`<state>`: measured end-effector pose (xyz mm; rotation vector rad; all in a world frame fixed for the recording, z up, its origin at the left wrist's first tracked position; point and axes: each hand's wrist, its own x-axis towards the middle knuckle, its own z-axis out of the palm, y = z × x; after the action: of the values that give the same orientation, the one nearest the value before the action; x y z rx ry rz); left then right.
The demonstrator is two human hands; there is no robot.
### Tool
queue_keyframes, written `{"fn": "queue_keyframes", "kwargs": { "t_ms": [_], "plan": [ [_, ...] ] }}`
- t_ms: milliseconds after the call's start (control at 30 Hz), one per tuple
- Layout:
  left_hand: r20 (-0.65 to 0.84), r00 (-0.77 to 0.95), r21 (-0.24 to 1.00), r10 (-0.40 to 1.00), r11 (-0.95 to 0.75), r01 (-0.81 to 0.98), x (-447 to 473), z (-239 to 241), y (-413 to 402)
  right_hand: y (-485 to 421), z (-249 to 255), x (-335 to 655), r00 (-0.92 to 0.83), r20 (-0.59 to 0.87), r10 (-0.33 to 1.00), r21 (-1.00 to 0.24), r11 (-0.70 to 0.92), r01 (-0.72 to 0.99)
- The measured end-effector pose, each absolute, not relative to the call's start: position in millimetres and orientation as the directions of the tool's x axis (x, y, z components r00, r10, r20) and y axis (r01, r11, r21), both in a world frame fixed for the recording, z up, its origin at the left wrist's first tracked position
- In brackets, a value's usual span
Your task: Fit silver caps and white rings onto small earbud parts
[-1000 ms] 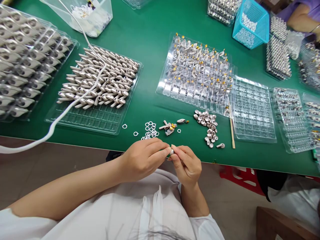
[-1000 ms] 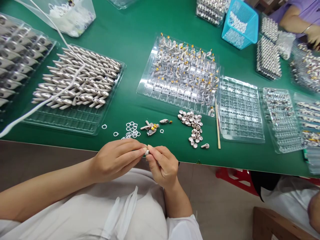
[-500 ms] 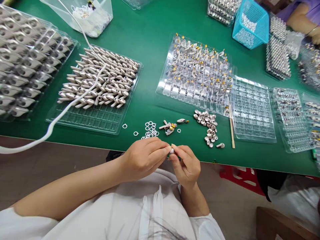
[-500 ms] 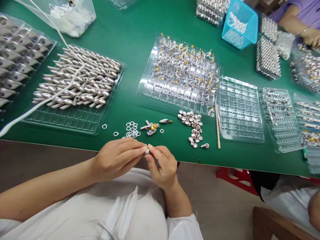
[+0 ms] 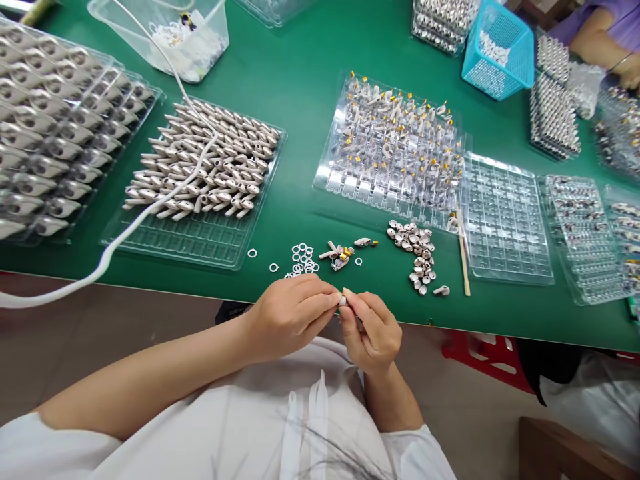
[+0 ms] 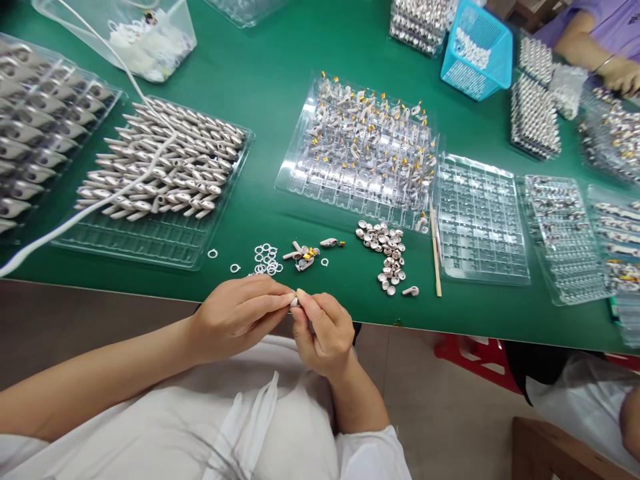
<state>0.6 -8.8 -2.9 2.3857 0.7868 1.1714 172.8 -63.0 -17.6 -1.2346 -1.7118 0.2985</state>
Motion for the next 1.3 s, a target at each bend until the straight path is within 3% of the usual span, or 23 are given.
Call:
{"fn": "queue_keyframes", "kwargs": {
  "t_ms": [200, 467, 767, 967, 1300],
  "plan": [
    [0.538, 0.495, 0.618, 0.682, -0.719, 0.318, 0.0, -3.9, -7.1, -61.8, -16.4, 175.7, -0.059, 0.529, 0.847, -0.705, 0.477, 0.524],
    [0.598, 0.521, 0.6, 0.609, -0.771, 0.213, -1.1, -5.8, -4.0, -57.8, -8.6, 176.0, -0.071, 0.449, 0.891, -0.777, 0.429, 0.461],
    [0.643, 0.5, 0.557, 0.58, -0.802, 0.214, -0.8, -15.7, -1.4, -57.1, -1.7, 169.0, -0.016, 0.338, 0.941, -0.803, 0.297, 0.517],
    [0.658, 0.505, 0.527, 0.559, -0.82, 0.221, -1.8, -20.4, 0.3, -60.3, -3.8, 163.4, 0.008, 0.371, 0.928, -0.74, 0.29, 0.607],
    [0.645, 0.51, 0.518, 0.569, -0.816, 0.256, -3.7, -19.5, -0.6, -58.4, 0.1, 168.5, -0.061, 0.278, 0.959, -0.759, 0.258, 0.597]
  ]
}}
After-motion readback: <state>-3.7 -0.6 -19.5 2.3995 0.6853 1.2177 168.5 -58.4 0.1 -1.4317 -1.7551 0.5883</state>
